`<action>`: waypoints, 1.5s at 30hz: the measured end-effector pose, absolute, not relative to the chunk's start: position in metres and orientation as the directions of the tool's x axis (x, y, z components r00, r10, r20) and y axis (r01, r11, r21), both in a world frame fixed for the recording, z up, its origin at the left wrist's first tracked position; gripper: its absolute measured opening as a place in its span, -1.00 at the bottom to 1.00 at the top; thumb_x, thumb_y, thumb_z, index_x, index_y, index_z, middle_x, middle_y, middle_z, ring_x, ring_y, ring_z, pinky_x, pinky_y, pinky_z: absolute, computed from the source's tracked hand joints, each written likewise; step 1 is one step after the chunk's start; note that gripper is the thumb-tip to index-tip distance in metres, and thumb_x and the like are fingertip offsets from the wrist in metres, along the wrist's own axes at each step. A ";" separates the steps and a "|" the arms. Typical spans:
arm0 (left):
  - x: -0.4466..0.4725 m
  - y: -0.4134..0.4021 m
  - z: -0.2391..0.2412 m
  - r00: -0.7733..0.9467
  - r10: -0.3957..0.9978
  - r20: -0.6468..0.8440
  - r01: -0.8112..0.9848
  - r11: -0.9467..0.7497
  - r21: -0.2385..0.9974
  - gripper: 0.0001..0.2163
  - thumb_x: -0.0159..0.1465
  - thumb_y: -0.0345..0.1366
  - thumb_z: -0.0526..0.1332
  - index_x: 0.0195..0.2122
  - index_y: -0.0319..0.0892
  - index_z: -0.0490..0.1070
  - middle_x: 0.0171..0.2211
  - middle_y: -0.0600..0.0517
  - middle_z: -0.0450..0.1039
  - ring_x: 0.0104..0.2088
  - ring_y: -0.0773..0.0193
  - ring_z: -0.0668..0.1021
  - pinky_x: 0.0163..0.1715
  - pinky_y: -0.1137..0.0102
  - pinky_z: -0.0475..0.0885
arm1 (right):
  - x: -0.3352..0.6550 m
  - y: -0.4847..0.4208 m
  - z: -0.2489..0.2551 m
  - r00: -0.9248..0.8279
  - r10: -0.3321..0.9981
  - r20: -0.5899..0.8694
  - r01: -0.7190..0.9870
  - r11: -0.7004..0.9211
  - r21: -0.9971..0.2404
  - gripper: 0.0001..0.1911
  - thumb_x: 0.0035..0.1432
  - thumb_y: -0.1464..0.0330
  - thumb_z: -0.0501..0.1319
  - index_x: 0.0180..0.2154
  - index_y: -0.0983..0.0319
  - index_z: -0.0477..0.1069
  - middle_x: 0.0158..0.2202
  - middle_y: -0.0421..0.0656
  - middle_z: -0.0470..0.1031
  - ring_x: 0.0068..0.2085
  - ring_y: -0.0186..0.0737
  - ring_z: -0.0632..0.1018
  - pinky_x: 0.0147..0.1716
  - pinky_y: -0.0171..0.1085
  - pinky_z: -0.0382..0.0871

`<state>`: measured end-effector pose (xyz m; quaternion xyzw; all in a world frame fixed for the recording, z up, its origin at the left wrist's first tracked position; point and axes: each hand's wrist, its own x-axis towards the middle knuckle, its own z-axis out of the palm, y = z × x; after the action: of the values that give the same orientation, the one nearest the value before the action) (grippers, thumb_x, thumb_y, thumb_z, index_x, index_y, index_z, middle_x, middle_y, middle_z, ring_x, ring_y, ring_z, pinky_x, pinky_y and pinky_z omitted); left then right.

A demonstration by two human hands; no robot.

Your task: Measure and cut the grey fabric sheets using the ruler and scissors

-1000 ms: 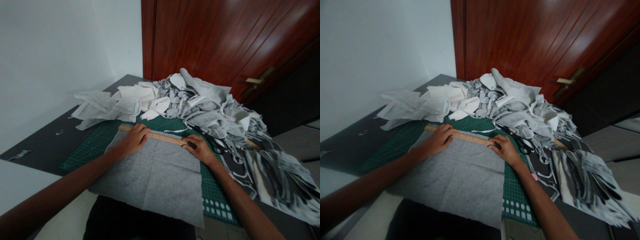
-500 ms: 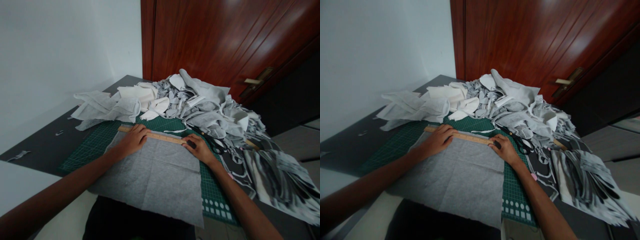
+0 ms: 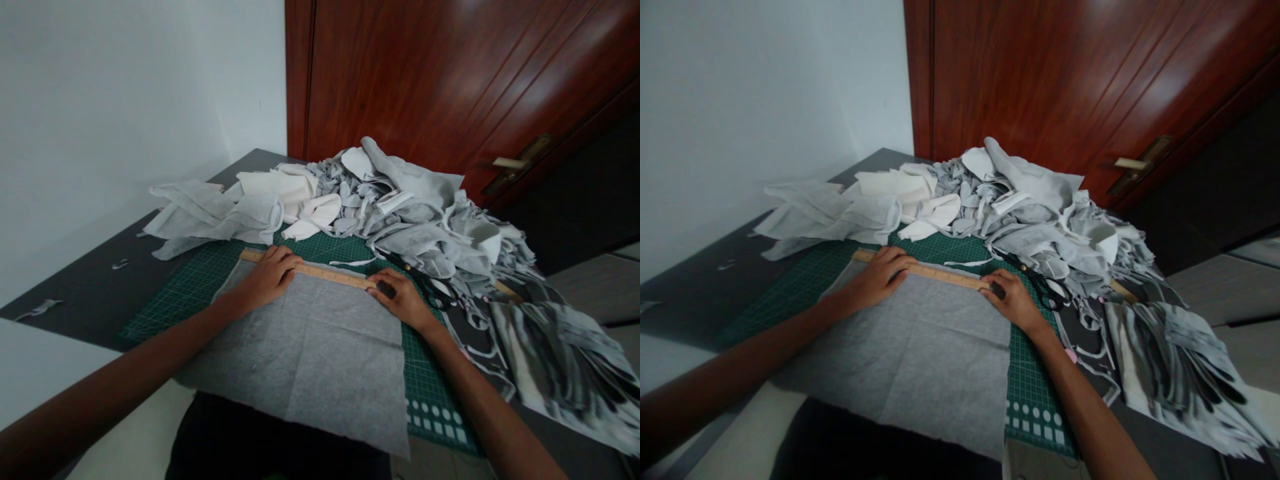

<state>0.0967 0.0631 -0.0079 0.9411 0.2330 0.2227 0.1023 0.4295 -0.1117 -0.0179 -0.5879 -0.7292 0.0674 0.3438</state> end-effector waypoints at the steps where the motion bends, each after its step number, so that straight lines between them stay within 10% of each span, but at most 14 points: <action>1: 0.097 0.063 -0.007 0.792 0.486 0.370 0.394 -0.869 0.298 -0.73 0.44 -0.39 0.08 0.05 -0.19 0.52 -0.04 -0.12 0.40 0.04 0.00 0.40 0.14 0.08 0.37 | 0.430 -0.112 -0.018 -0.072 0.904 0.422 0.813 0.298 -0.499 -0.79 0.37 0.20 0.31 -0.05 0.14 0.60 -0.13 -0.05 0.61 -0.15 -0.03 0.66 -0.13 -0.08 0.58; 45: 0.090 0.071 -0.008 0.822 0.468 0.326 0.379 -0.875 0.301 -0.72 0.50 -0.28 0.04 0.06 -0.11 0.52 -0.04 -0.08 0.40 0.04 0.02 0.41 0.14 0.07 0.34 | 0.433 -0.112 -0.024 -0.079 0.898 0.433 0.844 0.292 -0.451 -0.78 0.41 0.18 0.28 -0.03 0.12 0.59 -0.12 -0.07 0.60 -0.12 -0.04 0.64 -0.08 -0.06 0.52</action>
<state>0.0897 0.0707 -0.0084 0.9477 0.2232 0.1984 0.1123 0.4327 -0.1116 -0.0235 -0.5935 -0.7335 0.0412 0.3288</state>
